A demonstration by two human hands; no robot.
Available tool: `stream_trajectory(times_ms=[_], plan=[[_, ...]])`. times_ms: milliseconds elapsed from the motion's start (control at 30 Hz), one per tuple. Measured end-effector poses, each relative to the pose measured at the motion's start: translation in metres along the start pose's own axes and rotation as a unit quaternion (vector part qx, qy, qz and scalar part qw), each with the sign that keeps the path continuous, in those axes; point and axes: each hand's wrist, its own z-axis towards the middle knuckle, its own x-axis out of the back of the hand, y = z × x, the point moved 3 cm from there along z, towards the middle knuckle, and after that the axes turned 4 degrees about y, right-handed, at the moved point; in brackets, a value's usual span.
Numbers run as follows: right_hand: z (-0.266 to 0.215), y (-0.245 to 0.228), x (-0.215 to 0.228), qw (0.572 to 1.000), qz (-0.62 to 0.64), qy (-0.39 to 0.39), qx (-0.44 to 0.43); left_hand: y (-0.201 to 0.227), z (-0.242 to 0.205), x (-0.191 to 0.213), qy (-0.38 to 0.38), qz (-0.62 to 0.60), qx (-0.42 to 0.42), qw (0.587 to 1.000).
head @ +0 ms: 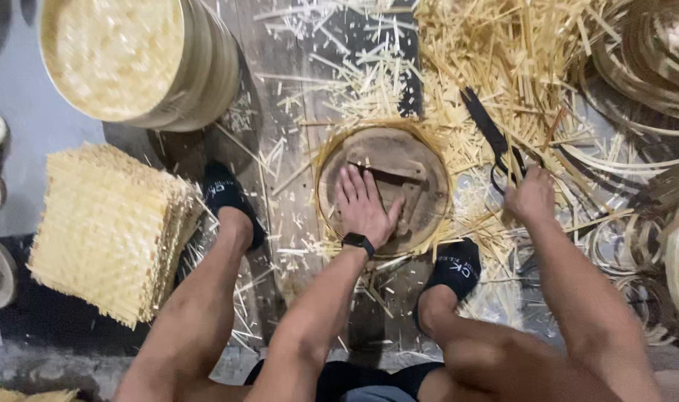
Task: The person assembles a bamboo steamer by placing a circular bamboo frame over a woven bamboo sheet and using a knife to trim the excess material around the frame.
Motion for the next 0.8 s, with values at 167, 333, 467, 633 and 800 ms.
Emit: stream_trajectory(times_ms=[167,333,467,633,800], plan=[[0.011,0.008,-0.036,0.971,0.023,-0.192,-0.143,-0.004,-0.005,-0.012,0.078,-0.171,0.061,0.98],[0.014,-0.003,-0.041,0.967,0.023,-0.214,-0.136,0.011,0.062,-0.033,0.005,-0.257,0.398,0.881],[0.005,0.001,-0.023,0.927,0.168,-0.295,-0.159,0.026,0.072,-0.04,0.065,-0.208,0.423,0.879],[-0.044,-0.024,0.039,0.959,0.131,-0.241,-0.077,0.047,0.029,-0.044,0.058,-0.203,0.158,0.965],[-0.046,-0.042,0.066,0.989,0.063,-0.127,0.027,0.053,0.011,-0.04,0.103,-0.273,0.084,0.953]])
